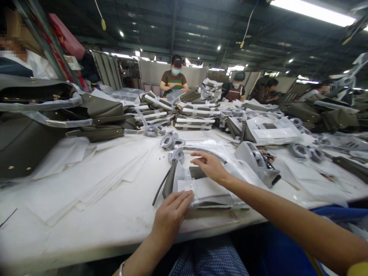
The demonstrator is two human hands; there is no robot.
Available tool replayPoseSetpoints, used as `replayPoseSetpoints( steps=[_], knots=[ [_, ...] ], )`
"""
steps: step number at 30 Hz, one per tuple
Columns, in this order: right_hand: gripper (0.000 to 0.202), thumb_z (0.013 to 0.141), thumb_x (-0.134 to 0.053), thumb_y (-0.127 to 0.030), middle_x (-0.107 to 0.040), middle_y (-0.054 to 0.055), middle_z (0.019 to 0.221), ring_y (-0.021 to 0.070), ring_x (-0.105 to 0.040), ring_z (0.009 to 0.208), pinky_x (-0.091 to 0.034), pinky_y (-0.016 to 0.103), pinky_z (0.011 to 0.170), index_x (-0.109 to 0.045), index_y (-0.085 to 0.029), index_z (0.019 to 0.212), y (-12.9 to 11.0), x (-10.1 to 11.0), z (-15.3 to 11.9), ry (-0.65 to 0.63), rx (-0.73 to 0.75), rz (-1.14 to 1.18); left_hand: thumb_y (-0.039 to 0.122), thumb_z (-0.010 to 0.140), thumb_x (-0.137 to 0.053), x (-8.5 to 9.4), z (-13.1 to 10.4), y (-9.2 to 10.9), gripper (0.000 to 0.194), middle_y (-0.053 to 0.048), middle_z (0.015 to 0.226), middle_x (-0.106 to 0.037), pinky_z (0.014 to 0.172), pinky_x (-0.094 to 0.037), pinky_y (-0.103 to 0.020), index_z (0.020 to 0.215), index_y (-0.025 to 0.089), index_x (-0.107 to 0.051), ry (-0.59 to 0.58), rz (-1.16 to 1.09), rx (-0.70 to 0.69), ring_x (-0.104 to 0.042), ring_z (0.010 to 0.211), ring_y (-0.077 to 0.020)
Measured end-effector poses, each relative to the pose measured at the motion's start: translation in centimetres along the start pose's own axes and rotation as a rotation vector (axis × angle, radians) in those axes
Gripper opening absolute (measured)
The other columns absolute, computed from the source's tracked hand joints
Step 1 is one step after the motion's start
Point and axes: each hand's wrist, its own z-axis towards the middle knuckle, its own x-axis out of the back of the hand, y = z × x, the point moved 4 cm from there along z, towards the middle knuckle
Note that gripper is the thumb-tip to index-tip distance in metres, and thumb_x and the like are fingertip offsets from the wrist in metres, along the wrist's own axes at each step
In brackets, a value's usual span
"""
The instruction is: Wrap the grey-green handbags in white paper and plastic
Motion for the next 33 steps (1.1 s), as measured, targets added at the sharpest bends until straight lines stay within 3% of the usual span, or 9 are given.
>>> replayPoseSetpoints(
  steps=[2, 6, 9, 12, 16, 21, 25, 31, 33],
  knots=[
    [0.033, 0.089, -0.060, -0.045, -0.076, 0.007, 0.103, 0.0265, -0.070, 0.102, -0.051, 0.044, 0.098, -0.071, -0.022, 0.109, 0.2, 0.3, 0.6, -0.032, -0.027, -0.085, 0.018, 0.094, -0.058, 0.0, 0.0, 0.0, 0.034, -0.004, 0.127, -0.068, 0.098, -0.056, -0.034, 0.128, 0.016, -0.061, 0.004, 0.002, -0.002, -0.061, 0.111, -0.0204],
    [0.034, 0.086, -0.061, -0.050, -0.068, 0.009, 0.125, 0.0320, -0.058, 0.122, -0.037, 0.047, 0.111, -0.076, -0.023, 0.074, -0.3, -0.2, 1.3, -0.146, 0.029, -0.338, 0.018, 0.096, -0.055, 0.1, 0.0, 0.0, 0.032, -0.004, 0.127, -0.069, 0.098, -0.056, -0.034, 0.127, 0.017, -0.062, 0.012, 0.004, 0.000, -0.062, 0.111, -0.0205],
    [0.041, 0.088, -0.058, -0.052, -0.062, 0.009, 0.135, 0.0342, -0.051, 0.129, -0.032, 0.048, 0.113, -0.076, -0.022, 0.067, -0.3, -1.1, 1.3, -0.244, -0.016, -0.454, 0.019, 0.096, -0.053, 0.3, 0.1, 0.1, 0.031, -0.005, 0.127, -0.069, 0.097, -0.056, -0.034, 0.126, 0.016, -0.062, 0.018, 0.006, -0.007, -0.062, 0.110, -0.0206],
    [0.040, 0.084, -0.062, -0.054, -0.058, 0.010, 0.140, 0.0357, -0.051, 0.129, -0.033, 0.046, 0.111, -0.076, -0.021, 0.066, -0.4, -1.8, 1.1, -0.282, -0.124, -0.401, 0.019, 0.096, -0.053, 0.4, 0.2, 0.1, 0.031, -0.004, 0.126, -0.069, 0.097, -0.056, -0.033, 0.126, 0.016, -0.062, 0.014, 0.005, -0.007, -0.062, 0.110, -0.0202],
    [0.023, 0.074, -0.075, -0.044, -0.059, 0.009, 0.140, 0.0344, -0.052, 0.129, -0.035, 0.042, 0.110, -0.077, -0.022, 0.068, -0.3, -2.3, 1.1, -0.265, -0.249, -0.206, 0.018, 0.096, -0.055, 0.3, 0.2, 0.1, 0.032, -0.004, 0.126, -0.069, 0.097, -0.056, -0.033, 0.126, 0.016, -0.062, 0.009, 0.003, 0.001, -0.062, 0.110, -0.0198],
    [0.018, 0.072, -0.076, -0.040, -0.056, 0.007, 0.143, 0.0308, -0.051, 0.131, -0.030, 0.042, 0.114, -0.077, -0.022, 0.074, 0.3, -2.3, 1.2, -0.214, -0.279, -0.079, 0.017, 0.095, -0.056, 0.2, 0.2, 0.0, 0.032, -0.004, 0.125, -0.069, 0.097, -0.056, -0.032, 0.126, 0.016, -0.062, 0.009, 0.004, -0.002, -0.062, 0.108, -0.0196],
    [0.018, 0.075, -0.074, -0.041, -0.057, 0.007, 0.143, 0.0295, -0.051, 0.131, -0.026, 0.046, 0.117, -0.075, -0.022, 0.075, 0.2, -2.1, 0.8, -0.185, -0.189, -0.040, 0.015, 0.095, -0.055, 0.3, 0.3, 0.1, 0.033, -0.005, 0.126, -0.069, 0.097, -0.056, -0.033, 0.127, 0.017, -0.062, 0.000, 0.012, -0.001, -0.062, 0.110, -0.0197],
    [0.013, 0.080, -0.068, -0.033, -0.067, 0.007, 0.128, 0.0267, -0.055, 0.126, -0.034, 0.044, 0.113, -0.070, -0.024, 0.070, -0.6, -2.6, 0.7, -0.125, 0.238, -0.258, 0.011, 0.093, -0.055, 0.3, 0.2, 0.2, 0.036, -0.005, 0.126, -0.069, 0.097, -0.056, -0.033, 0.129, 0.017, -0.061, -0.015, 0.010, 0.005, -0.062, 0.110, -0.0195],
    [0.013, 0.080, -0.068, -0.032, -0.068, 0.007, 0.126, 0.0254, -0.058, 0.122, -0.038, 0.042, 0.110, -0.069, -0.024, 0.070, 0.2, -2.9, 0.9, -0.132, 0.240, -0.269, 0.009, 0.092, -0.055, 0.3, 0.2, 0.1, 0.038, -0.005, 0.127, -0.069, 0.098, -0.056, -0.033, 0.129, 0.017, -0.061, -0.027, 0.016, 0.007, -0.061, 0.112, -0.0192]
  ],
)
